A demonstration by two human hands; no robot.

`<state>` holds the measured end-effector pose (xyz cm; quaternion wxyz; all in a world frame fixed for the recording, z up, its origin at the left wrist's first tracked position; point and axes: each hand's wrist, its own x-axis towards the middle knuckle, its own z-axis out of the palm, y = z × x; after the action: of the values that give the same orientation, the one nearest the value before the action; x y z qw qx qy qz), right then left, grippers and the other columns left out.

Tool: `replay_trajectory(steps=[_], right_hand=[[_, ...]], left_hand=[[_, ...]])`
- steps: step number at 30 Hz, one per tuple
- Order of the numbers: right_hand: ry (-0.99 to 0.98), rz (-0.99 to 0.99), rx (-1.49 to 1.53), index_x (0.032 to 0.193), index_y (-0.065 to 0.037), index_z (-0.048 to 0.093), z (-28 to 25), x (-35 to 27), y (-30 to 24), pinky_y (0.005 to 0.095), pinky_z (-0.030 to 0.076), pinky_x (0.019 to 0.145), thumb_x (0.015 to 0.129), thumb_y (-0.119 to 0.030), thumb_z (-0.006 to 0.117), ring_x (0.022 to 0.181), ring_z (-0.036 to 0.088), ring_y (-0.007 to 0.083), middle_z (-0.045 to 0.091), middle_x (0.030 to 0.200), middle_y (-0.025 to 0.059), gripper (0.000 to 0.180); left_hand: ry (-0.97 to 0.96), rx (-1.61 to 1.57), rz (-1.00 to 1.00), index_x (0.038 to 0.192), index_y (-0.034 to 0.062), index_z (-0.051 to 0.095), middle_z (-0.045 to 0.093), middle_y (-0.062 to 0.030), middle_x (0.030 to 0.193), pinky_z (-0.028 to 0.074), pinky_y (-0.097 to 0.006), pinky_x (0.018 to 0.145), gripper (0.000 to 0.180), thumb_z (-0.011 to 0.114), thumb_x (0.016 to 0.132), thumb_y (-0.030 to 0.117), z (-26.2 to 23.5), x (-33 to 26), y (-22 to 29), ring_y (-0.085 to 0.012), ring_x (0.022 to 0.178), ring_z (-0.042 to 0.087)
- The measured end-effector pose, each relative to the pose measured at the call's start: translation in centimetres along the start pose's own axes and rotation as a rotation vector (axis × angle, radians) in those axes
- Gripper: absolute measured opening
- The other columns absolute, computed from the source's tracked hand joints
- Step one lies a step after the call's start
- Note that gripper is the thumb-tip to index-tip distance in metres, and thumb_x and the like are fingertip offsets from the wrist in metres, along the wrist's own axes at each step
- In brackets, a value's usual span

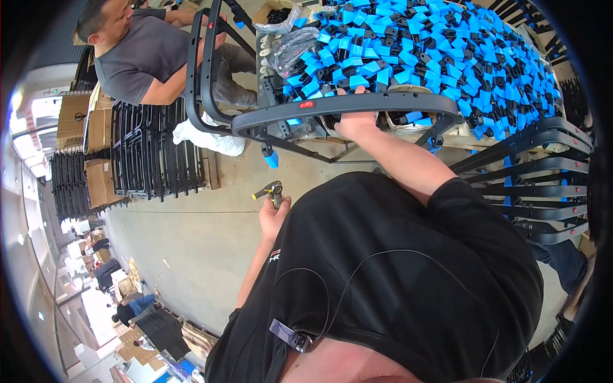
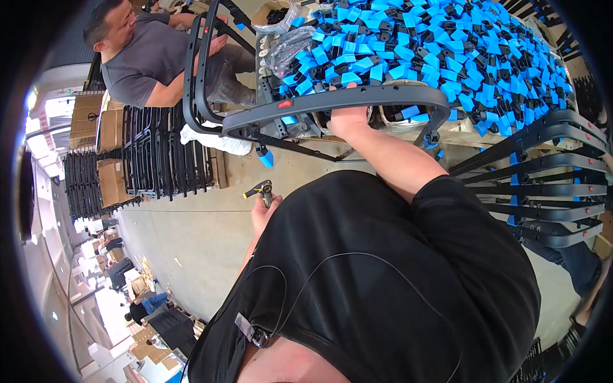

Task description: Assembling metal frames by attaching blue plastic caps and tightening components using a wrench.

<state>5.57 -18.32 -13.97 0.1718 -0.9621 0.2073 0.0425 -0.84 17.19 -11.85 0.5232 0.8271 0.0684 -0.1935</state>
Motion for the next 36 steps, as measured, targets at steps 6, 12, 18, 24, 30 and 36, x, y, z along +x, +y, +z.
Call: replay_trajectory(steps=[6,12,18,24,30,36], right_hand=[[0.063,-0.07,0.004,0.146,-0.024,0.046,1.1,0.2,1.6,0.0592,0.038,0.105,0.067,-0.034,0.086,0.122,0.043,0.0443,0.039,0.134,0.023,0.089],[0.058,-0.021,0.047,0.147,-0.025,0.047,2.0,0.7,1.3,0.0598,0.037,0.107,0.076,-0.023,0.074,0.126,0.042,0.0474,0.038,0.139,0.0253,0.075],[-0.061,-0.001,0.013,0.149,-0.024,0.044,-0.9,-0.2,0.3,0.057,0.04,0.108,0.078,-0.028,0.074,0.13,0.044,0.0459,0.036,0.143,0.0253,0.077],[-0.044,0.051,0.017,0.14,-0.028,0.049,0.1,0.4,-0.3,0.0567,0.041,0.106,0.072,-0.028,0.082,0.127,0.044,0.0464,0.038,0.138,0.0217,0.076],[0.153,-0.06,0.235,0.13,-0.006,0.052,2.0,0.2,1.8,0.0462,0.045,0.102,0.069,-0.023,0.084,0.122,0.051,0.0364,0.048,0.127,0.0185,0.072],[0.386,-0.266,0.343,0.118,-0.003,0.058,2.2,1.7,4.0,0.0414,0.046,0.1,0.073,-0.01,0.079,0.115,0.055,0.0305,0.059,0.113,0.011,0.05]], left_hand=[[-0.003,0.291,0.223,0.091,0.0031,0.06,0.062,0.0011,0.076,0.045,-0.026,0.062,0.012,0.069,0.095,0.01,1.6,-0.2,8.8,-0.0058,0.068,0.053],[-0.109,-0.129,0.581,0.088,0.0041,0.058,0.054,0.0001,0.074,0.042,-0.026,0.055,0.01,0.063,0.094,-0.002,2.9,2.3,17.6,-0.0081,0.062,0.052],[-0.242,-0.441,0.682,0.091,0.0037,0.058,0.054,0.0003,0.07,0.038,-0.024,0.05,0.009,0.066,0.093,0.0,4.9,8.0,25.4,-0.0068,0.056,0.048],[-0.569,-0.688,0.276,0.096,0.0066,0.057,0.044,0.001,0.065,0.036,-0.029,0.049,0.008,0.062,0.097,0.012,4.8,12.4,27.8,-0.0095,0.049,0.039],[-0.694,-0.819,0.165,0.096,0.0098,0.058,0.044,0.0012,0.065,0.037,-0.031,0.052,0.003,0.059,0.099,0.011,4.3,14.0,27.7,-0.0099,0.051,0.039],[-0.729,-0.822,0.252,0.097,0.0081,0.057,0.046,0.001,0.065,0.038,-0.031,0.052,0.002,0.059,0.097,0.008,4.0,14.3,27.0,-0.0098,0.051,0.041]])
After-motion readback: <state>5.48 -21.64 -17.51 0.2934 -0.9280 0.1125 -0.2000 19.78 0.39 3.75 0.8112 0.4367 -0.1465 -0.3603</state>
